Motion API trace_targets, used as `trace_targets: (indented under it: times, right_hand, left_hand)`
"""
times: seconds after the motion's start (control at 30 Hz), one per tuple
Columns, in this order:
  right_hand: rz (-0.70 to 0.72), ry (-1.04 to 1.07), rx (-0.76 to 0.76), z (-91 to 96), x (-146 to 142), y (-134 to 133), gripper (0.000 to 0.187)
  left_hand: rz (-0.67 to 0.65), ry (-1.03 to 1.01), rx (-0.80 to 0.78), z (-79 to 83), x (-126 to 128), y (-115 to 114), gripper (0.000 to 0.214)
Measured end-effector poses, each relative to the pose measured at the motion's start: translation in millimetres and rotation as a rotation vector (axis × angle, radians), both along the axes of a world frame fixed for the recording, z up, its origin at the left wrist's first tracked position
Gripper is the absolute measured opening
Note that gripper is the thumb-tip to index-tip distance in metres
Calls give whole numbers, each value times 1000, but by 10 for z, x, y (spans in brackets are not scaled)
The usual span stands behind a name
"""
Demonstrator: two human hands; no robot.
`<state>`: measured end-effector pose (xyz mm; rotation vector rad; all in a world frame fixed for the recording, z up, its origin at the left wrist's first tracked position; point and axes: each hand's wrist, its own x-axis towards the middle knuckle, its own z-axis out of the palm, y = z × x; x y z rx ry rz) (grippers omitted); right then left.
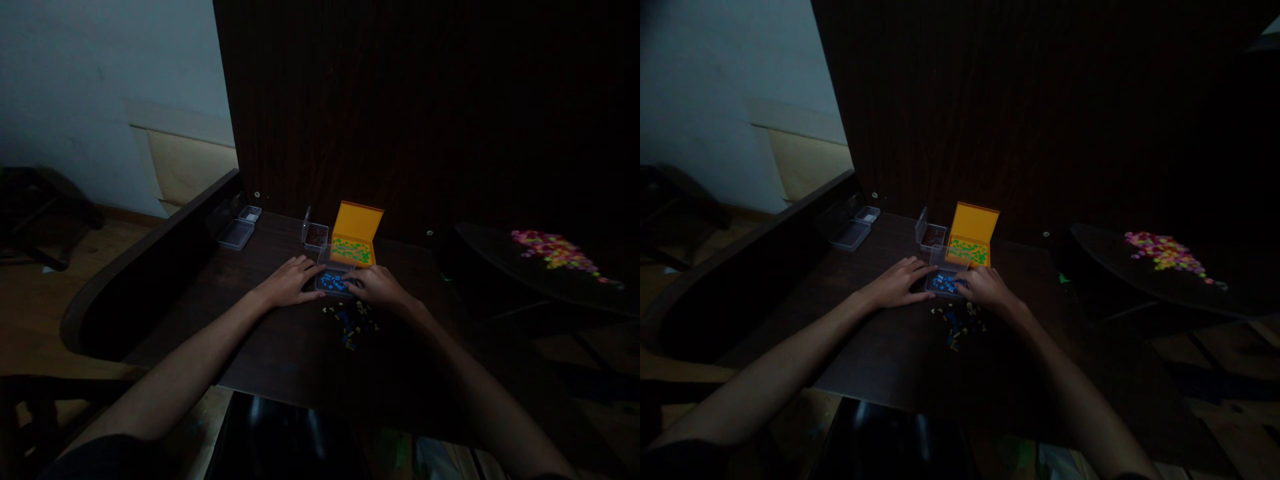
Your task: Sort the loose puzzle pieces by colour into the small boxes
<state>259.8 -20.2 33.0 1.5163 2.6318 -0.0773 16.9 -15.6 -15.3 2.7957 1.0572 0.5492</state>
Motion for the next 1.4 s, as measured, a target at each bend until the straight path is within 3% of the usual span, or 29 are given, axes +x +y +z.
trace_targets:
  times: [0.23, 0.77, 0.97, 1.4]
  right_hand:
    - [32, -97, 1, -24, 15, -25, 38]
    - [94, -82, 13, 44, 4, -10, 37]
    - [22, -101, 48, 49, -13, 14, 42]
    - [27, -119, 7, 4, -68, 37, 42]
  left_hand:
    - [7, 4, -15, -2, 1, -2, 63]
    - [14, -2, -23, -14, 3, -5, 62]
    - [14, 0, -21, -3, 7, -7, 62]
    - [10, 4, -7, -26, 1, 4, 63]
